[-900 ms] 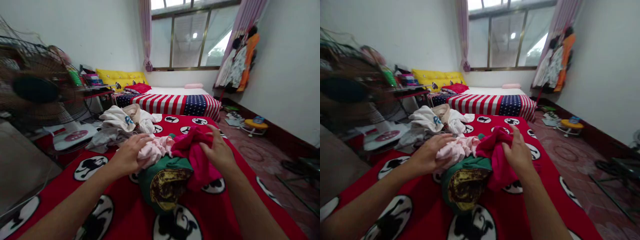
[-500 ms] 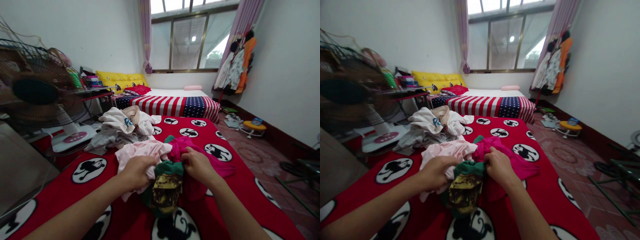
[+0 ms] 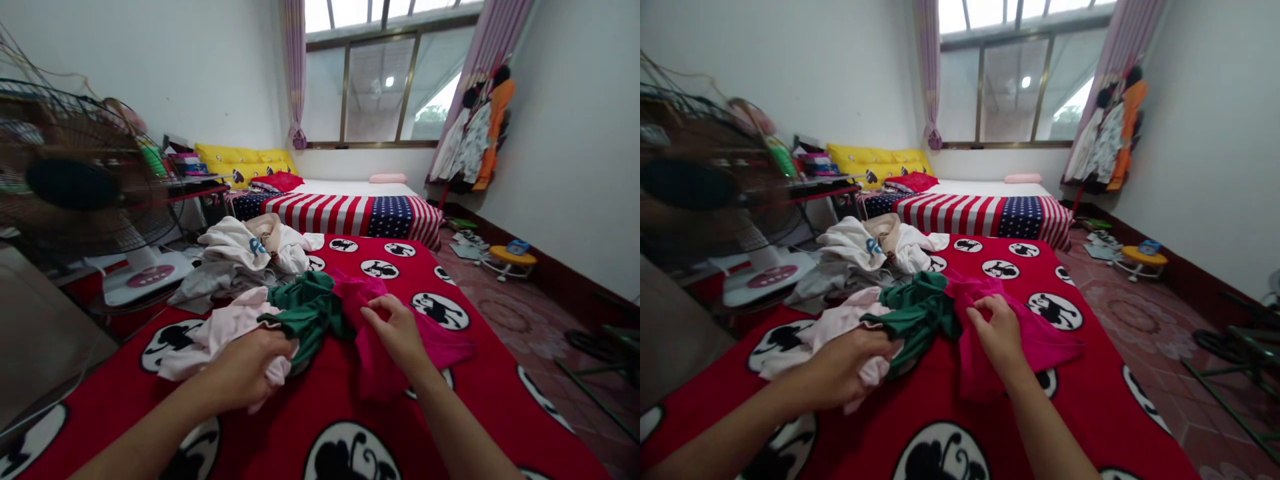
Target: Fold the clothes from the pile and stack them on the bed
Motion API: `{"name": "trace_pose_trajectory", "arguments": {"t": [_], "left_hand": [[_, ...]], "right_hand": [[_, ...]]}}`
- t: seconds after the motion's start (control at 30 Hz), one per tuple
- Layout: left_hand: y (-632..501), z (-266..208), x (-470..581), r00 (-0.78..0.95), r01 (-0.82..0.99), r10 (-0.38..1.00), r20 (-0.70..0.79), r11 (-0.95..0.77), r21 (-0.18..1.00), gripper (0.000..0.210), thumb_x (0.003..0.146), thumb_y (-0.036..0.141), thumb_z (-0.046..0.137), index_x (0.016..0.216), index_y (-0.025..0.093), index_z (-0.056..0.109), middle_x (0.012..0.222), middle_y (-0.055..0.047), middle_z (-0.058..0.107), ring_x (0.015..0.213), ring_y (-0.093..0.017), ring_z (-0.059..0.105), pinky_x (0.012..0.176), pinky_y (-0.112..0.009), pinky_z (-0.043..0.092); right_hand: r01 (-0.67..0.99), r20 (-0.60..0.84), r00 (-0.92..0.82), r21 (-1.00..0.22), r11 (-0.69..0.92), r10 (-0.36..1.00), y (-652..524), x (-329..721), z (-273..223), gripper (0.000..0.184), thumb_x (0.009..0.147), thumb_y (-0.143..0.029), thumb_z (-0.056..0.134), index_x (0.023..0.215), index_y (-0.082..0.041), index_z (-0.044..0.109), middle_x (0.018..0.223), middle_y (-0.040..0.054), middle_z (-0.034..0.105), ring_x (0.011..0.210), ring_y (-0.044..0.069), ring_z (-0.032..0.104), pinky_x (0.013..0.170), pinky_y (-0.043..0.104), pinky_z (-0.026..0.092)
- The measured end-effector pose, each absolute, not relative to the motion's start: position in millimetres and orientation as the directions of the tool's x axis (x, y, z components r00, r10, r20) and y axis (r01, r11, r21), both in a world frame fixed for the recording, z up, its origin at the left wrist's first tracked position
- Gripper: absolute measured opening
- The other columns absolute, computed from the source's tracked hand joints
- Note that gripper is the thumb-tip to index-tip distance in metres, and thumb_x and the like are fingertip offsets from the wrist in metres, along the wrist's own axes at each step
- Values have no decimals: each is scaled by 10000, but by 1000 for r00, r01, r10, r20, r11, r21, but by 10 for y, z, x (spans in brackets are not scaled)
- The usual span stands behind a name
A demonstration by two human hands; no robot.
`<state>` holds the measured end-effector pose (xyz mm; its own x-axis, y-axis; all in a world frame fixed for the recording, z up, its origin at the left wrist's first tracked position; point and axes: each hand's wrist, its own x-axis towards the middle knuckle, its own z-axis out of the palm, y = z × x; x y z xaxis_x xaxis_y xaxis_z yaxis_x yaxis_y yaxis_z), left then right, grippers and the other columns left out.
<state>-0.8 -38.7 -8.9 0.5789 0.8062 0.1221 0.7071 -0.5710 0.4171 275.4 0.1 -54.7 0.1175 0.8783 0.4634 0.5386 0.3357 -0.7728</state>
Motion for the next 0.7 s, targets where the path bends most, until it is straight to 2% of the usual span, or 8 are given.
{"name": "trace_pose_trajectory", "arguments": {"t": [0.1, 0.17, 0.27, 0.33, 0.37, 0.5, 0.6, 0.7], "left_hand": [[-610, 90, 99, 588, 620, 731, 347, -682, 387, 69, 677, 160, 633, 714, 209, 602, 790, 10, 626, 747, -143, 580, 822, -288, 444], [-639, 184, 160, 553, 574, 661, 508, -744, 342, 83, 697, 233, 687, 763, 225, 637, 1022, -25, 642, 966, -195, 591, 1053, -404, 329], [-527, 8, 263, 549, 557, 664, 508, -743, 370, 625, 614, 289, 782, 1211, 286, 595, 1496, -81, 357, 1351, -317, 349, 1141, -493, 203], [-434, -278, 327, 564, 547, 726, 393, -686, 480, 1124, 522, 293, 831, 1491, 250, 263, 1552, -148, 246, 1395, -339, 284, 1117, -492, 278], [-405, -426, 356, 554, 550, 752, 357, -653, 521, 1217, 499, 278, 835, 1519, 236, 171, 1520, -164, 308, 1364, -338, 340, 1098, -491, 315], [-434, -746, 402, 393, 538, 848, 356, -526, 659, 949, 564, 205, 775, 1421, 232, 368, 1222, -90, 604, 1095, -274, 578, 981, -427, 449], [-505, -637, 236, 289, 366, 877, 383, -471, 802, 637, 654, 215, 731, 1255, 198, 521, 1044, -44, 663, 914, -209, 633, 846, -338, 515], [-538, -388, -159, 124, 275, 897, 425, -442, 854, 542, 743, 342, 725, 1218, 161, 537, 1065, -65, 655, 894, -200, 633, 774, -310, 529]], "right_hand": [[350, 422, 48, -856, 381, 905, -96, 2555, -475, 217, 812, -410, 628, 835, -197, 659, 896, 57, 684, 899, 231, 616, 854, 359, 447], [188, 366, -31, -912, 365, 930, -223, 2389, -397, 290, 849, -465, 593, 944, -198, 653, 973, 58, 693, 967, 229, 618, 872, 340, 456], [29, 321, -132, -944, 328, 938, -405, 2188, -387, 376, 910, -532, 482, 1044, -211, 624, 1045, 52, 676, 1014, 214, 611, 864, 313, 467], [-29, 302, -165, -953, 302, 939, -482, 2115, -447, 407, 920, -560, 446, 1100, -220, 580, 978, 41, 668, 904, 189, 627, 762, 289, 488], [-49, 287, -175, -958, 283, 942, -505, 2093, -479, 422, 915, -573, 449, 1127, -222, 553, 906, 31, 660, 817, 176, 625, 692, 276, 489], [-120, 230, -185, -970, 210, 955, -527, 2063, -529, 459, 906, -571, 476, 1209, -228, 460, 827, 15, 645, 657, 142, 588, 567, 248, 457], [-200, 258, -107, -952, 234, 960, -472, 2099, -509, 440, 914, -544, 478, 1230, -242, 429, 946, 45, 675, 670, 133, 613, 576, 244, 466], [-227, 279, 88, -929, 292, 956, -344, 2218, -548, 404, 912, -542, 477, 1181, -243, 443, 970, 41, 672, 643, 120, 629, 595, 244, 482]]}}
